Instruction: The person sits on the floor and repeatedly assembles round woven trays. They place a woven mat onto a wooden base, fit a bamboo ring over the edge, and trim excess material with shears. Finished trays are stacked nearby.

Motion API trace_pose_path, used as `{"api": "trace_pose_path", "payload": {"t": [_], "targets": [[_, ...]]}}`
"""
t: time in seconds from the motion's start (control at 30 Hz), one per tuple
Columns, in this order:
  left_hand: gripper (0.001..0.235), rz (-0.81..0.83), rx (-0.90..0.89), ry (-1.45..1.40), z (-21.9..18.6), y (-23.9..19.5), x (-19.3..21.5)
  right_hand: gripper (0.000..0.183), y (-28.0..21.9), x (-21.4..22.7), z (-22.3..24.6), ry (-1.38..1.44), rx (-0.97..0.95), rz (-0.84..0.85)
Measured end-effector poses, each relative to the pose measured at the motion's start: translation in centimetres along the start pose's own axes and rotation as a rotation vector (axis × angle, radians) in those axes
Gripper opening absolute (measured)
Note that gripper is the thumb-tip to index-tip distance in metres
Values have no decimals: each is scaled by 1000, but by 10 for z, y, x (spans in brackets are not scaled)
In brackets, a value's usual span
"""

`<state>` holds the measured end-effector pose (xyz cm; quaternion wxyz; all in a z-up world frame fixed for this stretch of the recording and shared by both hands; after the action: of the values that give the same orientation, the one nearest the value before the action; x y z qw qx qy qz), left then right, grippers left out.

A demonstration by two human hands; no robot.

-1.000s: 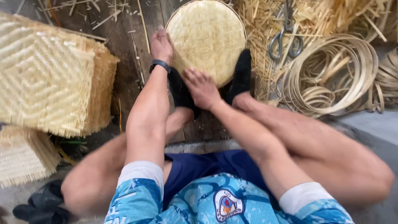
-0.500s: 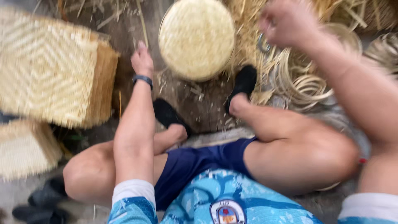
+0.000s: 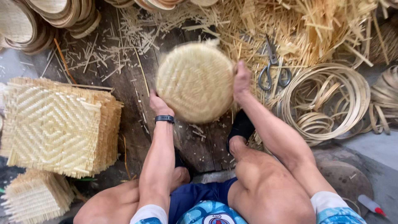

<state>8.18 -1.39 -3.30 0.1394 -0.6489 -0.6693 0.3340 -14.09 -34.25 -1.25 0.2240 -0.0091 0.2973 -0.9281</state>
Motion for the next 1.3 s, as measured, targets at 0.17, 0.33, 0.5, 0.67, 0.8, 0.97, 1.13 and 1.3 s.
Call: {"api": "trace_pose_path", "payload": {"t": [0.17,0.33,0.5,0.67,0.8,0.97,1.13,1.3], "targets": [[62,892,-92,-362,-83,-69,-86,65,-32,22,84,56,139,130],[79,514,301,8,-30,-44,-49,65,-38,10,39,-68,-200,286],[70,405,129,53,4,-23,-25,60,-48,14,15,-224,132,249],[77,-127,-569,1107,-22,-93,-32,42,-63,-26,68,-1020,636,114],[100,-157,-581,1264,15,-140,-65,79,-82,-125,58,-1329,939,608],[99,-74,-558,1296,9,-142,-68,75,-98,-125,55,-1435,844,679],[99,92,-660,1330,3,-144,-65,74,-110,-102,41,-1369,781,500],[104,72,-601,1332,-3,-109,-65,61,-88,-85,14,-1112,613,558]]}}
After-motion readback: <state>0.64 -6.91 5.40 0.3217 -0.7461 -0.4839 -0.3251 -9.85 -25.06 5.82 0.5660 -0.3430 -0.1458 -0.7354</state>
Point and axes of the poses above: each hand's wrist, its own y-axis towards the middle knuckle, its own x-axis out of the back of the hand, z = x × y, the point moved 10 cm from there along y, towards the middle knuckle, and after that the axes turned 3 degrees about z, right-handed, at the moved point
